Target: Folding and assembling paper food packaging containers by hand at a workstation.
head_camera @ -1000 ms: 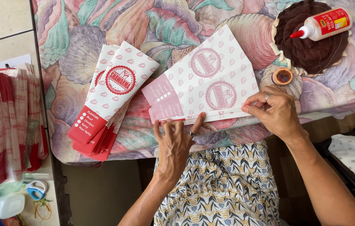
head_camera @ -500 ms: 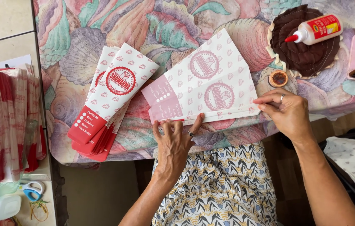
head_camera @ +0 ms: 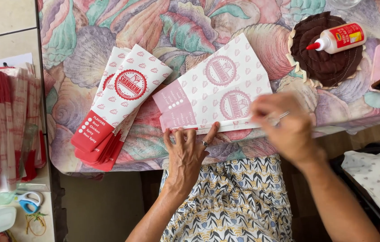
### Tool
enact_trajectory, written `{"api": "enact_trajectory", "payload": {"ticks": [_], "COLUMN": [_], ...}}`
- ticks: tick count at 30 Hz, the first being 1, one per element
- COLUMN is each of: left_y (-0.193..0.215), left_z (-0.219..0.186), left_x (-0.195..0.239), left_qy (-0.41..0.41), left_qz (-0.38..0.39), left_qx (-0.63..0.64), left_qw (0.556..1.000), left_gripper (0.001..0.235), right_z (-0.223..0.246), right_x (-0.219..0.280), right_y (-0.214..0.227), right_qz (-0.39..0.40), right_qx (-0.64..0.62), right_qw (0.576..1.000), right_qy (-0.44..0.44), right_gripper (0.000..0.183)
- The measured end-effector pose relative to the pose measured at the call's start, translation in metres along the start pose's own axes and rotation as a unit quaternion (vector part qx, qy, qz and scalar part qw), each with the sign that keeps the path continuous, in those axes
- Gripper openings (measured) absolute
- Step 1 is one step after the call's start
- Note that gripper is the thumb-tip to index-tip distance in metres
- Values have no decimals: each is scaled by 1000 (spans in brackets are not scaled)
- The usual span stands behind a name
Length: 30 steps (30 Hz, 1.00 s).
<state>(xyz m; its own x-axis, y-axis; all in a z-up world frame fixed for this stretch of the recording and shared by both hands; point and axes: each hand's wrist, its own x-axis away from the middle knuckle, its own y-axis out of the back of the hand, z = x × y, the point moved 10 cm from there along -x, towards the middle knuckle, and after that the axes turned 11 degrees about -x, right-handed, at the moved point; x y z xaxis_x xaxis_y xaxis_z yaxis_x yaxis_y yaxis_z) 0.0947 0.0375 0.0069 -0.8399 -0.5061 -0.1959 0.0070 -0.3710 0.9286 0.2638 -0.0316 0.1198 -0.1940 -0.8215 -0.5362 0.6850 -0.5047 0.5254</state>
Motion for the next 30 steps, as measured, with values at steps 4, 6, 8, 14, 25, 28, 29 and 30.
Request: {"api": "enact_trajectory", "payload": {"ticks": [4, 6, 8, 14, 25, 28, 29, 30], "left_y": [-1, 0, -6, -29, -31, -25, -26, -26], "left_z": [0, 0, -1, -9, -7, -8, -9, -10], "left_x": [0, 2, 2, 5, 4, 3, 3, 2], "left_qy": [-5, -22, -27, -15, -5, -11, -13, -15], "left_qz": [26, 43, 74, 92, 92, 81, 80, 78], "left_qx": [-24, -24, -10, 43, 71, 55, 49, 44], "left_qw": [999, 999, 997, 995, 993, 995, 996, 996], "left_gripper": [113, 114, 110, 103, 102, 103, 102, 102], "right_z": [-21, -26, -30, -47, -54, -62, -62, -62], "right_x": [37, 40, 42, 45, 57, 63, 63, 63], "right_y": [-75, -67, -28, 8, 15, 23, 14, 5], "right_qz": [98, 84, 51, 14, -19, -24, -26, -28], "right_qx": [65, 56, 33, 21, -8, 19, 10, 2], "right_qw": [990, 990, 997, 999, 1000, 998, 999, 999], "right_qy": [78, 96, 49, -28, -11, -49, -32, -15], "right_gripper": [34, 28, 21, 16, 17, 19, 16, 14]}}
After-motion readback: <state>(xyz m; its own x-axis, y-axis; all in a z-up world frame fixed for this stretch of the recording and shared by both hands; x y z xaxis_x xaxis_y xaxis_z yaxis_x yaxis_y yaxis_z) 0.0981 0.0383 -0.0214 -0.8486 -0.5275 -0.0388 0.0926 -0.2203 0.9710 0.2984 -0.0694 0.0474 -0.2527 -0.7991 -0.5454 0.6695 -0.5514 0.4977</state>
